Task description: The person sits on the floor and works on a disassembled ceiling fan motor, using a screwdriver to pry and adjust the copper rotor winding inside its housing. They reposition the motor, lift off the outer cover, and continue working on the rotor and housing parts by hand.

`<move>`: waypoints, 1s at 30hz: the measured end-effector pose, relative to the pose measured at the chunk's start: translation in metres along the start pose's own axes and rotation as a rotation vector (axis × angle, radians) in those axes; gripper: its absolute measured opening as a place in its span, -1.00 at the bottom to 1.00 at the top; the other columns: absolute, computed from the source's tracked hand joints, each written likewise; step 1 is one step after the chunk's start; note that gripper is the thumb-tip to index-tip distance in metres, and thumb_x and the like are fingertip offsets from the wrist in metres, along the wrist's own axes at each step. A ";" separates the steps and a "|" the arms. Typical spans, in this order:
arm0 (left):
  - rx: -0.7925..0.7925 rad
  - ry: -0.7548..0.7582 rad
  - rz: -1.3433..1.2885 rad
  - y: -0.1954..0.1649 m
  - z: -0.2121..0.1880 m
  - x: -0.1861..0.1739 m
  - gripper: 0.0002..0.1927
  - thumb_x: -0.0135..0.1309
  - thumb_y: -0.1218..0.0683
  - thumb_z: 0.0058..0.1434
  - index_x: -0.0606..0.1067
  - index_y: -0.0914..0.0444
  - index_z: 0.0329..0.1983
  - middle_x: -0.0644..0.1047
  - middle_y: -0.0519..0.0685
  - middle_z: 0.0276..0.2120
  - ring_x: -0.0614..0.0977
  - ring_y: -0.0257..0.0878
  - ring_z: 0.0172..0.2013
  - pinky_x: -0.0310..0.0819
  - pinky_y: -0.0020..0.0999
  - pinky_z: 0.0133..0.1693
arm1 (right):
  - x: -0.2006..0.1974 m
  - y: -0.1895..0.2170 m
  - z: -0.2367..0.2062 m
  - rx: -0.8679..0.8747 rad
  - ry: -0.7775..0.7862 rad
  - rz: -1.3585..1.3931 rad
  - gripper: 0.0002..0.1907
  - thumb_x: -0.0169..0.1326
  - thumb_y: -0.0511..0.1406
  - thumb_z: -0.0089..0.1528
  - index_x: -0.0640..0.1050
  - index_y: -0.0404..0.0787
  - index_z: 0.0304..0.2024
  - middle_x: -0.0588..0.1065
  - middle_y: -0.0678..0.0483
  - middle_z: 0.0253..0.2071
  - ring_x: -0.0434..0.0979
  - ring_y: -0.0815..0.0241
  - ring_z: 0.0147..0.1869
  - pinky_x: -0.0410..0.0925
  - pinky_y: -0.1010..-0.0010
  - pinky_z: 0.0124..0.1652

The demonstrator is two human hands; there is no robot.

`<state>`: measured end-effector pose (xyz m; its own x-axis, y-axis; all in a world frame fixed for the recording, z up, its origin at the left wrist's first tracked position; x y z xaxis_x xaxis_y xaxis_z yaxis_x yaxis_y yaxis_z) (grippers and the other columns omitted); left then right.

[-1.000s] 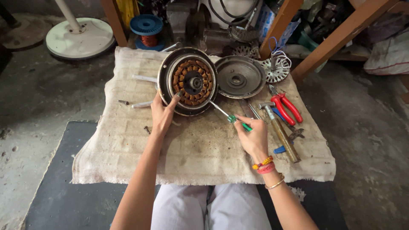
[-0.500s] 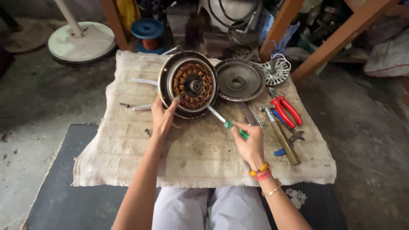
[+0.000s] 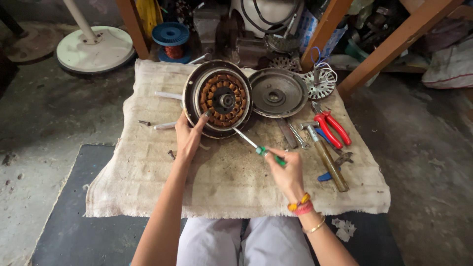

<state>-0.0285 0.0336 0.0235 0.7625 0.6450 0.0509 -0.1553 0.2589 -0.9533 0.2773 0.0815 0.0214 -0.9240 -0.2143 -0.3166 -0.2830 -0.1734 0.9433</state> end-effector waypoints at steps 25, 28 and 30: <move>-0.024 -0.005 -0.029 0.001 0.001 0.000 -0.60 0.21 0.07 0.22 0.51 0.33 0.08 0.66 -0.04 -0.16 0.63 -0.34 -0.16 0.53 -0.41 -0.06 | 0.002 -0.009 -0.002 -0.074 -0.071 -0.042 -0.76 0.23 -0.35 0.21 0.70 -0.24 -0.06 0.53 0.26 -0.51 0.32 0.53 -0.50 0.18 0.61 -0.52; -0.003 -0.006 -0.002 0.001 0.002 0.000 -0.59 0.22 0.07 0.23 0.50 0.34 0.10 0.66 -0.02 -0.15 0.61 -0.33 -0.15 0.50 -0.40 -0.05 | 0.003 -0.008 -0.003 -0.072 -0.071 -0.030 -0.75 0.22 -0.36 0.22 0.71 -0.27 -0.06 0.51 0.27 -0.51 0.31 0.53 -0.50 0.18 0.60 -0.51; -0.003 0.000 -0.024 0.001 0.002 0.001 -0.59 0.22 0.06 0.23 0.51 0.34 0.09 0.66 -0.02 -0.15 0.62 -0.33 -0.15 0.52 -0.40 -0.05 | 0.000 -0.005 -0.003 -0.107 -0.121 0.004 -0.75 0.21 -0.37 0.22 0.70 -0.29 -0.05 0.54 0.32 -0.46 0.33 0.57 -0.45 0.20 0.63 -0.47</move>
<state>-0.0294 0.0354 0.0230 0.7662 0.6384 0.0739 -0.1347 0.2720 -0.9528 0.2799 0.0791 0.0164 -0.9513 -0.0988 -0.2921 -0.2558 -0.2760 0.9265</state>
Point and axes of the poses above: each hand's wrist, its own z-axis towards the middle knuckle, its own x-axis out of the palm, y = z × x, the point moved 6 cm from there along z, towards the middle knuckle
